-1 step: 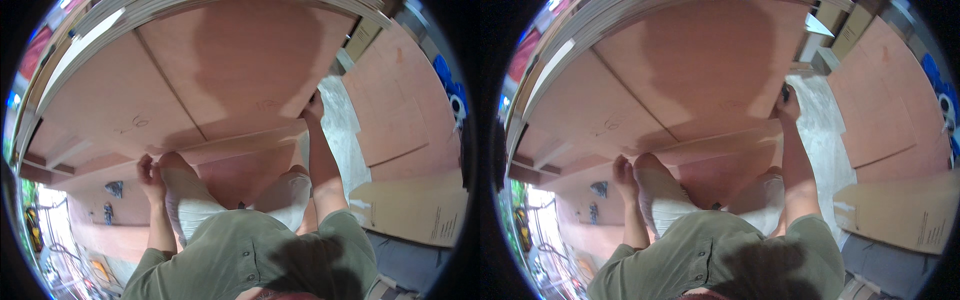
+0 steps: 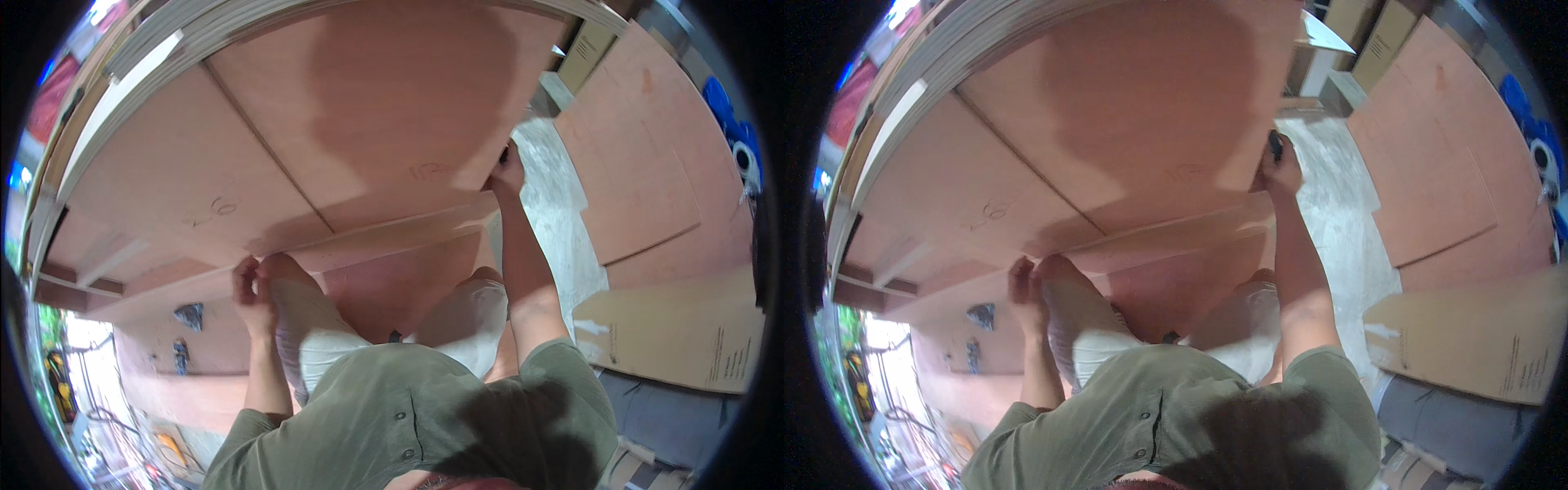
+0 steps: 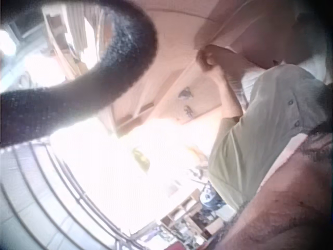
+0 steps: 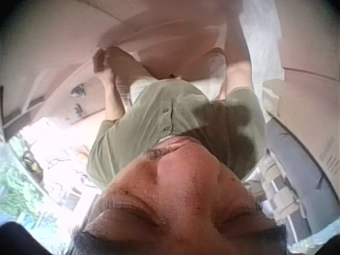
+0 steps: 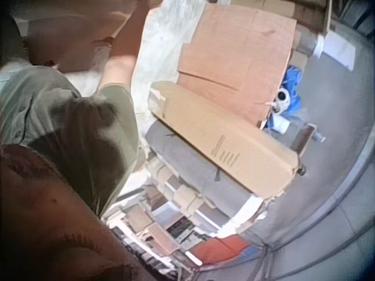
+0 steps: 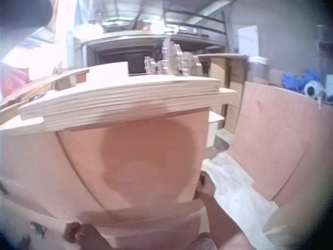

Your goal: The person assembles a wooden cabinet by attaching a door with hinges using a screwdriver. They repeatedly open and close the door to check alignment and tighten screws on the hinge brackets.

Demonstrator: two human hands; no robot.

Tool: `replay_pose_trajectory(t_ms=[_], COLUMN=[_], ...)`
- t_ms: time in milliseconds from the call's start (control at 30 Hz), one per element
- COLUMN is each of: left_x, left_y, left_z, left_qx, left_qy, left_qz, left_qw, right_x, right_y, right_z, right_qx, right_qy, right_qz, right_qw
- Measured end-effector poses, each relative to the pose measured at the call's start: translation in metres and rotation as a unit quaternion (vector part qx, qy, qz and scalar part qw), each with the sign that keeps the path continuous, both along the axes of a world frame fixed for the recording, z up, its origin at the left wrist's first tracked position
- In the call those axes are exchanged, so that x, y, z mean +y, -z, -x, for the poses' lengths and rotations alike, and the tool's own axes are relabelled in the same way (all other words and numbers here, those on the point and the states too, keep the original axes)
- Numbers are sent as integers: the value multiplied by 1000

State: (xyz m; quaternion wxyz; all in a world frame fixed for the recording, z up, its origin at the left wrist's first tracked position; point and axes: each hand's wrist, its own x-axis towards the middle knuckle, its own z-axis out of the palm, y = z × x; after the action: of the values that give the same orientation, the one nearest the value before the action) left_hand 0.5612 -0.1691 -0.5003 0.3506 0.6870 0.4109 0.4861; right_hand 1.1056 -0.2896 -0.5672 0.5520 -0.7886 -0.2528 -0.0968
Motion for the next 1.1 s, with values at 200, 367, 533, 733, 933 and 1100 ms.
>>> replay_pose_trajectory(t_ms=[200, 367, 533, 733, 933, 1100], left_x=[-36, -36, -39, -38, -40, -37], left_y=[-18, -26, -27, -23, -26, -24], left_z=[-57, -76, -89, -91, -95, -92], left_qx=[38, -15, -7, -36, -40, -46], left_qy=[169, 240, 239, 231, 247, 248], left_qz=[65, 174, 256, 288, 276, 281], left_qw=[983, 955, 937, 929, 928, 926], right_x=[-27, -12, -16, -27, -29, -38], right_y=[-43, -34, -27, -31, -32, -49], right_z=[37, 38, 25, 20, 20, 21], right_qx=[11, -48, -72, -74, -29, 5], right_qy=[26, 24, 12, -29, -36, -68], right_qz=[83, 0, 3, 9, 38, 78], right_qw=[996, 999, 997, 997, 998, 995])
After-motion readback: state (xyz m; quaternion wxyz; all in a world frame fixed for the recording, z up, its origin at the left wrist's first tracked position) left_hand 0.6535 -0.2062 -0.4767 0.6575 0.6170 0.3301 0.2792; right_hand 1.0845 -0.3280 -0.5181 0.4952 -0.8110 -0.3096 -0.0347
